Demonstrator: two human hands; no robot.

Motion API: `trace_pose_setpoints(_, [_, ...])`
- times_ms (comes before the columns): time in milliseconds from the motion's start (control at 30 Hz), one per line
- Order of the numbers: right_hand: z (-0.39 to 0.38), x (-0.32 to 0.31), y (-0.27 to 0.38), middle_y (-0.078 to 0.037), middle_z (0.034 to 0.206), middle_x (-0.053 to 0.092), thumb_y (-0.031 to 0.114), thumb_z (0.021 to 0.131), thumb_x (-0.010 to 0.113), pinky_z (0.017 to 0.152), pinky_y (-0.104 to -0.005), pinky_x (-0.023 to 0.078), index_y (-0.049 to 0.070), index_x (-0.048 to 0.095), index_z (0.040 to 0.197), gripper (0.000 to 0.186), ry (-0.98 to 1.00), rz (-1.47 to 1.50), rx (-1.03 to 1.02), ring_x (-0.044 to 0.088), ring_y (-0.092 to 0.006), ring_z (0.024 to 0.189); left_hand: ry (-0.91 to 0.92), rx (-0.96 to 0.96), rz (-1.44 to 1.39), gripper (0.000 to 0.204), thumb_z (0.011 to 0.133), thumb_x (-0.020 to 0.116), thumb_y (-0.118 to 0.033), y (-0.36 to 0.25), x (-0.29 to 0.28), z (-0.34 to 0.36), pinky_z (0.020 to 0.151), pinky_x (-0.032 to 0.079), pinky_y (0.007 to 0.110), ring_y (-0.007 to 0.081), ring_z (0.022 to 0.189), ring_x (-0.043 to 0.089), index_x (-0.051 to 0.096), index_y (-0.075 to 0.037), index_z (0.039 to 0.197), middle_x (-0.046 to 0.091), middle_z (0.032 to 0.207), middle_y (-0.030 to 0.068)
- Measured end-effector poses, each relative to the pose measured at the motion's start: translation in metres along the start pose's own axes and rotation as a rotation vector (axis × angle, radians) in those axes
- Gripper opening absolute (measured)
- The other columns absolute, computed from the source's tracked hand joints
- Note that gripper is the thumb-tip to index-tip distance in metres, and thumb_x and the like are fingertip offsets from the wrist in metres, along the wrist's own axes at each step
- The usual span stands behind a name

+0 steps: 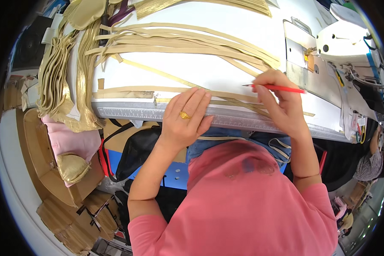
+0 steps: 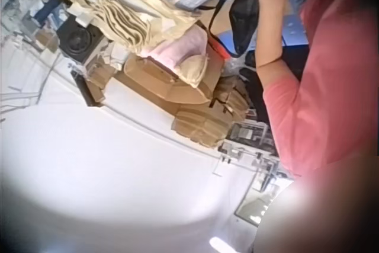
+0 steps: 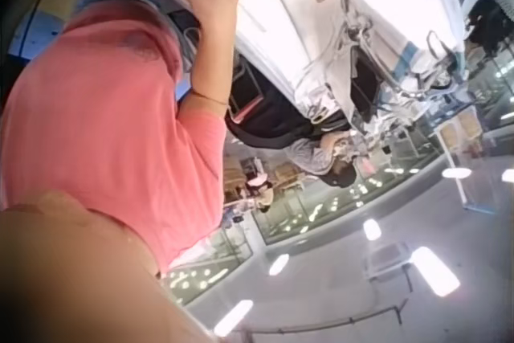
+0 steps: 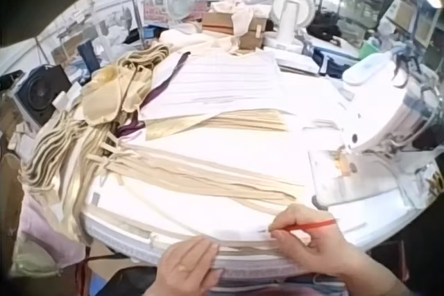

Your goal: Measuring fabric strips with a ruler and sewing them onto a garment piece using a sewing machine.

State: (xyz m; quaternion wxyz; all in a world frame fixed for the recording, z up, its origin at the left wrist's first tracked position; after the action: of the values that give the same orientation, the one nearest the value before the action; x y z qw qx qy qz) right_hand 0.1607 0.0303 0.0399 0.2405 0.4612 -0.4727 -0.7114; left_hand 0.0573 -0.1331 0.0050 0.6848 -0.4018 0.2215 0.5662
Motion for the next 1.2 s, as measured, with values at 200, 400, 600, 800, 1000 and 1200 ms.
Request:
trace_pose_setpoints(200, [-0.046,-0.035,-0.018,-0.009,0.094,0.057,-0.002,0.099,0.049,0.069,-0.0230,0.045,0.000,0.050,0.103,0.004,-0.161,-0.036,0.055,0.053,-0.0097,0.076,0.012,0.007,0.025,0.038,0.088,0.065,-0.021,-0.001,0.002,0.000,0.091,0.048,0.041,0.0284,0.113,0.060,0.065,-0.002,0.121,0.062,0.123,0.0108])
trace_pose_setpoints(400, [-0.061,-0.041,-0.025,-0.007,0.091,0.056,0.003,0.100,0.049,0.066,-0.0211,0.041,0.002,0.049,0.103,0.002,-0.198,0.006,0.050,0.049,-0.0077,0.072,0.040,0.026,0.034,0.038,0.087,0.065,-0.020,-0.002,0.003,-0.001,0.091,0.048,0.041,0.0292,0.114,0.059,0.066,-0.002,0.121,0.062,0.124,0.0110])
trace_pose_setpoints(600, [-0.064,-0.044,-0.032,-0.006,0.089,0.055,0.005,0.100,0.052,0.070,-0.0237,0.042,0.002,0.050,0.100,0.004,-0.205,-0.079,0.051,0.050,-0.0097,0.077,0.084,0.016,0.038,0.038,0.088,0.062,-0.014,-0.002,0.005,-0.001,0.096,0.046,0.043,0.0337,0.114,0.058,0.063,0.000,0.123,0.058,0.127,0.0143])
trace_pose_setpoints(800, [-0.064,-0.041,-0.038,-0.005,0.088,0.055,0.006,0.099,0.054,0.071,-0.0252,0.041,0.002,0.051,0.098,0.005,-0.176,-0.081,0.123,0.049,-0.0108,0.078,0.069,0.030,0.068,0.036,0.089,0.063,-0.019,-0.003,0.005,0.000,0.092,0.048,0.040,0.0296,0.113,0.059,0.066,0.000,0.120,0.061,0.124,0.0117])
trace_pose_setpoints(1000, [-0.061,-0.043,-0.033,-0.010,0.076,0.055,0.004,0.094,0.058,0.059,-0.0307,0.044,-0.001,0.055,0.092,0.006,-0.209,-0.143,0.094,0.054,-0.0202,0.062,0.060,0.034,0.080,0.036,0.090,0.063,-0.020,-0.003,0.005,0.000,0.092,0.048,0.039,0.0293,0.113,0.059,0.066,-0.001,0.121,0.061,0.124,0.0118])
trace_pose_setpoints(1200, [-0.049,-0.040,-0.016,-0.014,0.081,0.057,0.001,0.092,0.059,0.066,-0.0316,0.046,0.000,0.054,0.091,0.005,-0.052,-0.380,0.047,0.057,-0.0256,0.071,0.064,0.034,0.079,0.037,0.090,0.063,-0.020,-0.003,0.004,0.000,0.092,0.048,0.039,0.0292,0.113,0.059,0.066,-0.001,0.121,0.061,0.124,0.0118])
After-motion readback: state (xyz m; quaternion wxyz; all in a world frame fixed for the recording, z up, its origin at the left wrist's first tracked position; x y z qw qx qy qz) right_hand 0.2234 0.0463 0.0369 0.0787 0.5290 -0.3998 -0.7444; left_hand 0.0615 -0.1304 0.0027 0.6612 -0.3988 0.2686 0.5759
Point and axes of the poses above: each hand's wrist, its own z-axis towards the middle knuckle, its own x-axis out of the palm, y = z × x, the point moved 8 cm from there along z, towards the middle knuckle
